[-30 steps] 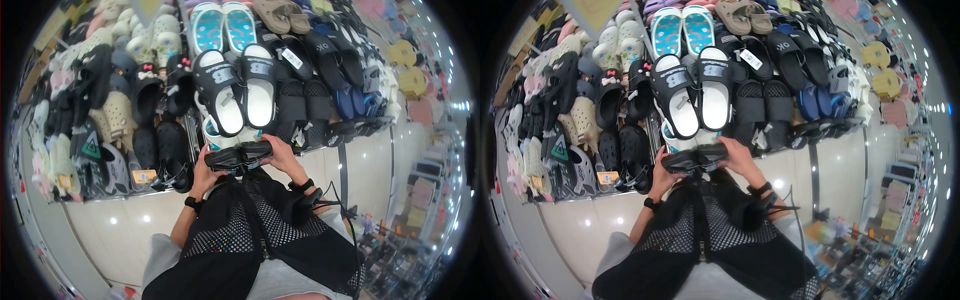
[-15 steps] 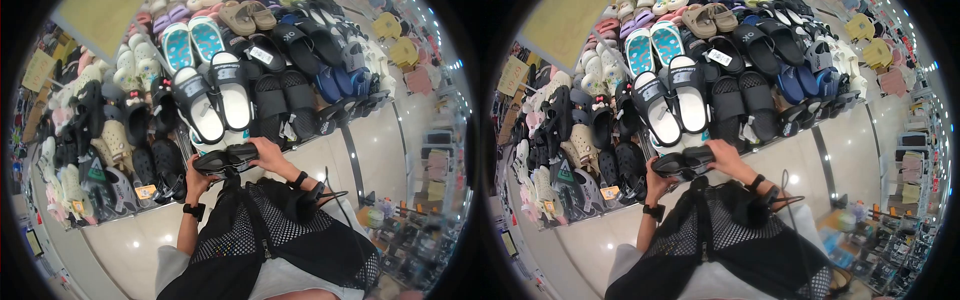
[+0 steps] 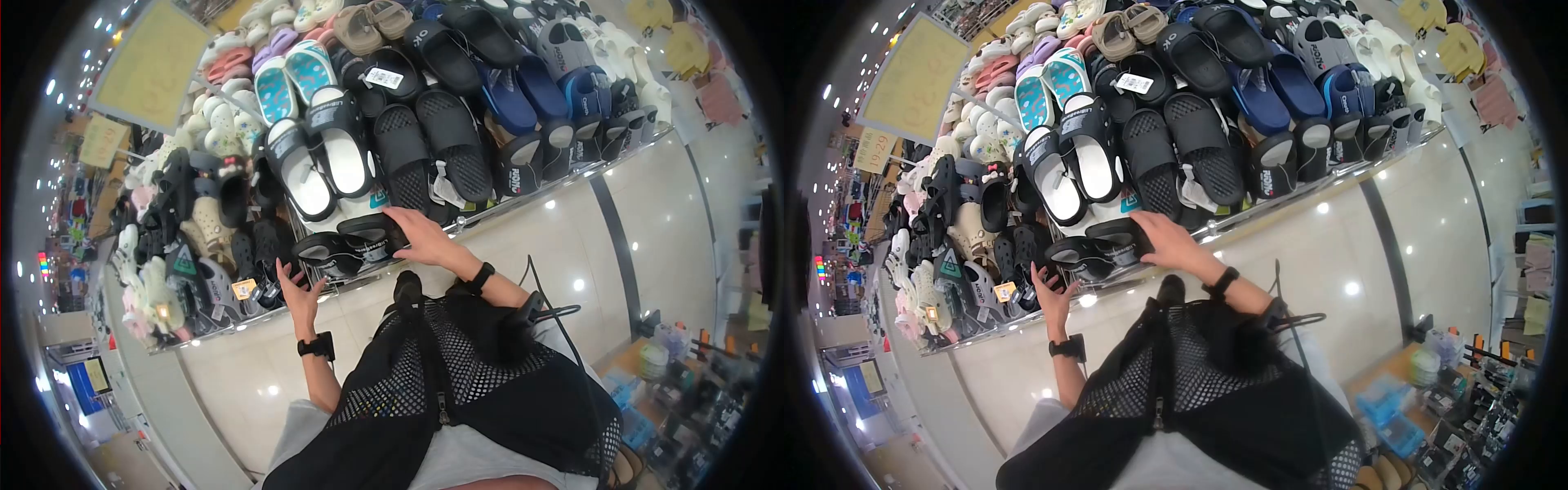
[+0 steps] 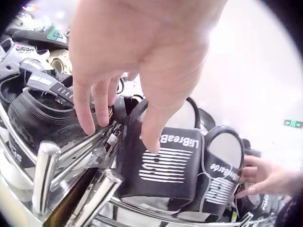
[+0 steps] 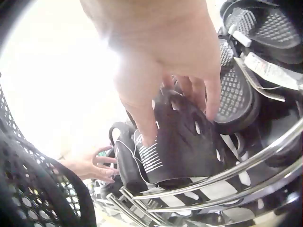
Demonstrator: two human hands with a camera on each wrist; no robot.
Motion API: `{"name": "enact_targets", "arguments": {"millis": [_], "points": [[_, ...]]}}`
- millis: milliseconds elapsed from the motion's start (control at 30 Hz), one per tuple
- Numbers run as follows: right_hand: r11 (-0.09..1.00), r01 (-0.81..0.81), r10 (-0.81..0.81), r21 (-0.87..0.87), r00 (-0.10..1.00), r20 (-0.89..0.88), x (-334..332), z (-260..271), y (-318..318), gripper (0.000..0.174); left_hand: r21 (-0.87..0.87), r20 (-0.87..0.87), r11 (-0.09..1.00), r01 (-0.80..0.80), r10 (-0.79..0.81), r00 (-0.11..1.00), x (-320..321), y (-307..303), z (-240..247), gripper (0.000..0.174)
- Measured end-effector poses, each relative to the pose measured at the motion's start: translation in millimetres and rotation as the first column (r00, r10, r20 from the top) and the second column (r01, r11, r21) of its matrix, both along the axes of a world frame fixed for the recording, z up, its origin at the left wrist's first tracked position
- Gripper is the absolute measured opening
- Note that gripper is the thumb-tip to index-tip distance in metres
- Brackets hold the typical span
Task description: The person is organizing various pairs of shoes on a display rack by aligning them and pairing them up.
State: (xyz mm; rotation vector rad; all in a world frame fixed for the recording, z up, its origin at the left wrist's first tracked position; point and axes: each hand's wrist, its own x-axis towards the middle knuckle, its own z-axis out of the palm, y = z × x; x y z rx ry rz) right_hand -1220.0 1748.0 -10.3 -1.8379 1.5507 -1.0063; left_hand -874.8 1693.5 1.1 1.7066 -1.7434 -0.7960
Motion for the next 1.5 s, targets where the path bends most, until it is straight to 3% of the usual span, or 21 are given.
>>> {"name": "enact_targets", "arguments": {"millis": [100, 167, 200, 300, 367, 500, 567, 667, 700, 767, 833, 900, 967, 1133, 1167, 1233, 1300, 1333, 1433, 1467, 1500], "points": [[1.000, 0.028, -0.027, -0.012, 0.998, 0.053, -38.2, -11.2, 26.1, 0.070, -0.047, -0.066, 0.995, -0.087, 0.084, 0.994, -14.3, 22.6, 2.2, 0.101], [0.938, -0.078, -0.014, 0.337, 0.965, 0.262, -63.4, -14.6, 47.2, 0.056, -0.083, -0.096, 0.994, -0.067, 0.059, 0.994, -35.6, 36.5, -2.2, 0.090], [0.987, -0.021, -0.019, 0.162, 0.970, 0.244, -61.9, -18.2, 50.6, 0.049, -0.134, -0.130, 0.988, -0.072, 0.055, 0.990, -43.3, 37.8, -1.5, 0.080], [0.942, 0.018, -0.104, 0.335, 0.965, 0.242, -92.7, -31.2, 69.6, 0.047, -0.219, -0.186, 0.975, -0.048, 0.006, 0.982, -99.9, 47.2, 9.2, 0.055], [0.944, 0.052, -0.141, 0.327, 0.957, 0.255, -109.7, -41.7, 82.7, 0.046, -0.297, -0.098, 0.937, 0.182, -0.220, 0.971, -151.2, 57.1, 26.0, 0.049], [0.941, 0.132, -0.214, 0.312, 0.945, 0.247, -126.8, -35.1, 87.1, 0.044, -0.288, 0.045, 0.878, 0.383, -0.387, 0.921, -193.6, 60.0, 43.4, 0.046], [0.938, 0.172, -0.263, 0.302, 0.920, 0.292, -135.6, -32.3, 86.2, 0.043, -0.192, -0.115, 0.895, 0.402, -0.427, 0.897, -216.3, 45.9, 43.1, 0.046], [0.927, 0.201, -0.312, 0.317, 0.882, 0.353, -139.4, -18.1, 90.7, 0.041, -0.165, -0.164, 0.907, 0.387, -0.413, 0.896, -229.3, 32.6, 40.3, 0.046], [0.922, 0.216, -0.335, 0.322, 0.862, 0.380, -141.1, -12.9, 90.9, 0.040, -0.164, -0.148, 0.897, 0.410, -0.433, 0.889, -236.8, 27.0, 45.6, 0.046], [0.925, 0.220, -0.345, 0.310, 0.827, 0.443, -143.6, -6.3, 89.5, 0.040, -0.261, 0.130, 0.807, 0.529, -0.514, 0.848, -254.7, 13.9, 56.0, 0.047], [0.928, 0.218, -0.346, 0.301, 0.803, 0.486, -152.1, 2.9, 85.6, 0.039, -0.208, 0.085, 0.819, 0.535, -0.530, 0.844, -276.6, -2.8, 55.6, 0.050], [0.958, 0.207, -0.280, 0.198, 0.824, 0.492, -160.7, 14.4, 74.4, 0.040, -0.322, 0.196, 0.736, 0.596, -0.564, 0.802, -299.4, -21.1, 56.8, 0.055], [0.957, 0.169, -0.263, 0.234, 0.845, 0.465, -173.9, 25.8, 60.3, 0.047, -0.388, 0.338, 0.653, 0.650, -0.556, 0.759, -320.3, -40.9, 59.9, 0.070], [0.967, 0.233, -0.254, 0.104, 0.911, 0.326, -196.8, 66.9, 11.8, 0.054, -0.298, 0.423, 0.617, 0.728, -0.598, 0.680, -358.7, -74.7, 71.3, 0.092], [0.962, 0.268, -0.269, 0.043, 0.920, 0.285, -200.2, 68.5, 0.3, 0.055, -0.300, 0.410, 0.633, 0.714, -0.590, 0.695, -360.4, -80.2, 69.4, 0.092], [0.965, 0.234, -0.256, 0.116, 0.934, 0.250, -204.1, 69.0, -18.3, 0.063, -0.212, 0.493, 0.664, 0.717, -0.560, 0.665, -361.9, -90.2, 64.2, 0.094], [0.938, 0.345, -0.345, 0.014, 0.935, 0.085, -203.0, 59.3, -33.5, 0.075, -0.172, 0.519, 0.720, 0.672, -0.513, 0.684, -354.7, -99.4, 54.9, 0.104], [0.944, 0.328, -0.329, 0.024, 0.944, 0.032, -204.4, 56.5, -41.3, 0.089, -0.148, 0.512, 0.759, 0.634, -0.490, 0.706, -351.2, -101.8, 52.8, 0.105], [0.945, 0.319, -0.313, 0.071, 0.945, -0.091, -206.5, 56.5, -60.7, 0.098, -0.100, 0.482, 0.823, 0.560, -0.452, 0.751, -339.9, -107.6, 61.6, 0.108], [0.936, 0.301, -0.286, 0.182, 0.952, -0.107, -208.5, 59.3, -65.8, 0.112, -0.036, 0.475, 0.798, 0.601, -0.516, 0.713, -333.2, -113.1, 64.2, 0.108], [0.940, 0.277, -0.257, 0.198, 0.959, -0.123, -208.9, 63.2, -71.0, 0.112, 0.027, 0.461, 0.769, 0.638, -0.576, 0.675, -328.5, -115.3, 66.3, 0.109]]}}
